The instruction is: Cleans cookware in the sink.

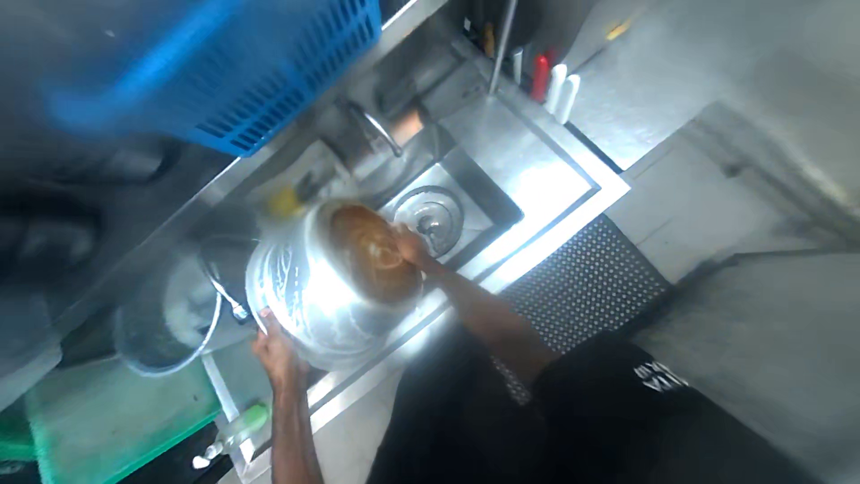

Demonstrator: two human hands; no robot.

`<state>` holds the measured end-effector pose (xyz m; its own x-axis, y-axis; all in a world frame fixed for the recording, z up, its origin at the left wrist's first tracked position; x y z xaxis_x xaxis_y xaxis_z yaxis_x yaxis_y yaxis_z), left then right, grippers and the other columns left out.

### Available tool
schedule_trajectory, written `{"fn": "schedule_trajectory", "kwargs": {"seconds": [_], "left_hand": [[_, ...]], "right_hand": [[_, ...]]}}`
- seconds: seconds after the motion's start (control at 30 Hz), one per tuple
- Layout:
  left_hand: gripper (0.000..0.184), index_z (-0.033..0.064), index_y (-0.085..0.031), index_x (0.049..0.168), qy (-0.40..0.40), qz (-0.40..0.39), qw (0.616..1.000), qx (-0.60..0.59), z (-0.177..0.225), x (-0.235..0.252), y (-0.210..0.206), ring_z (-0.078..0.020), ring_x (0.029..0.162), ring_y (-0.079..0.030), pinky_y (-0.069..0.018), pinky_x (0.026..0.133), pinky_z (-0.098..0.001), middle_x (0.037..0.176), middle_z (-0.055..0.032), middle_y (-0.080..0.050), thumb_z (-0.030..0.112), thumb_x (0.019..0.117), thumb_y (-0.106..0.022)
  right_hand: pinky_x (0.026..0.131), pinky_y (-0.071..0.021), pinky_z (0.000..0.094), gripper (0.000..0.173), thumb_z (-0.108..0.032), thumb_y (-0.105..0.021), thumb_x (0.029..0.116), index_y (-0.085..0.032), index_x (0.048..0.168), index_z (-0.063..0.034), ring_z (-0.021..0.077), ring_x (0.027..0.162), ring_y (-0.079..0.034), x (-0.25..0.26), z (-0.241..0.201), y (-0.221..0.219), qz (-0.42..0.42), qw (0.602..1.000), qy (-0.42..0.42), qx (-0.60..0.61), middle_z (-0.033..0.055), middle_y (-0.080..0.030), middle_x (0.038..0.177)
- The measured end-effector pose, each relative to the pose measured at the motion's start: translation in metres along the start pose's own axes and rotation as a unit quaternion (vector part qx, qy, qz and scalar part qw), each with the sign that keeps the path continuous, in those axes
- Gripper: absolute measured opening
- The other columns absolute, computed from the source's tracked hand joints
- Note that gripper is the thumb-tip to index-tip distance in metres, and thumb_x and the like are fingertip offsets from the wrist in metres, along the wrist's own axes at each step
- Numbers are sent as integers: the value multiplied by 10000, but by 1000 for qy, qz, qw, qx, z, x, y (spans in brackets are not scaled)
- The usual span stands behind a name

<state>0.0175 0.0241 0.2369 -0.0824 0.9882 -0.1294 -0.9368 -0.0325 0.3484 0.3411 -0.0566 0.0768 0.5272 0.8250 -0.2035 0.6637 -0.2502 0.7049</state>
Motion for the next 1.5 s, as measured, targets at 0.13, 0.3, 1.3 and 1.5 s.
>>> {"fn": "schedule_trajectory", "kwargs": {"seconds": [0.13, 0.3, 1.3, 1.5], "left_hand": [[328, 62, -642, 938, -19, -59, 998, -6, 10, -1, -11, -52, 669, -654, -593, 656, -268, 742, 35, -645, 280, 1102, -461], [193, -3, -656, 1124, -109, -192, 973, 72, 67, -27, -66, -41, 778, -688, -603, 726, -248, 902, -6, -713, 141, 996, -650], [343, 95, -702, 1219, -262, -434, 740, 442, -124, -199, -156, -354, 836, -732, -581, 716, -545, 991, -143, -747, 277, 932, -663], [628, 180, -696, 1303, -198, -350, 848, 346, -105, -163, -128, -260, 896, -752, -608, 810, -505, 1046, -91, -768, 671, 925, -599]], "right_hand": [[1019, -495, 524, 479, -372, -485, 1075, -648, 1235, 48, 361, 1154, -639, -44, 115, -60, -115, 935, -237, 239, 261, -660, 1213], [872, -568, 422, 484, -396, -478, 1085, -587, 1325, 9, 276, 1022, -670, -83, 168, -54, -30, 791, -360, 494, 207, -667, 1191], [570, -567, 351, 376, -404, -394, 1096, -570, 1026, -79, 186, 596, -622, -67, 104, 98, 127, 705, -230, 659, 62, -610, 711], [657, -602, 375, 416, -329, -343, 1121, -549, 1300, -15, 248, 817, -707, -43, -6, 43, -91, 754, -238, 606, 159, -701, 990]]}}
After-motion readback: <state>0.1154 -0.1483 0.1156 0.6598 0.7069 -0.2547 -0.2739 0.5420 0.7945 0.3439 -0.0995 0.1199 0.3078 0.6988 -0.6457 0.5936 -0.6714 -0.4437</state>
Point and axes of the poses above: each hand's wrist, its own x-axis towards the middle knuckle, its own y-axis out of the back of the hand, z = x × y, the point moved 10 cm from there along x, towards the middle knuckle
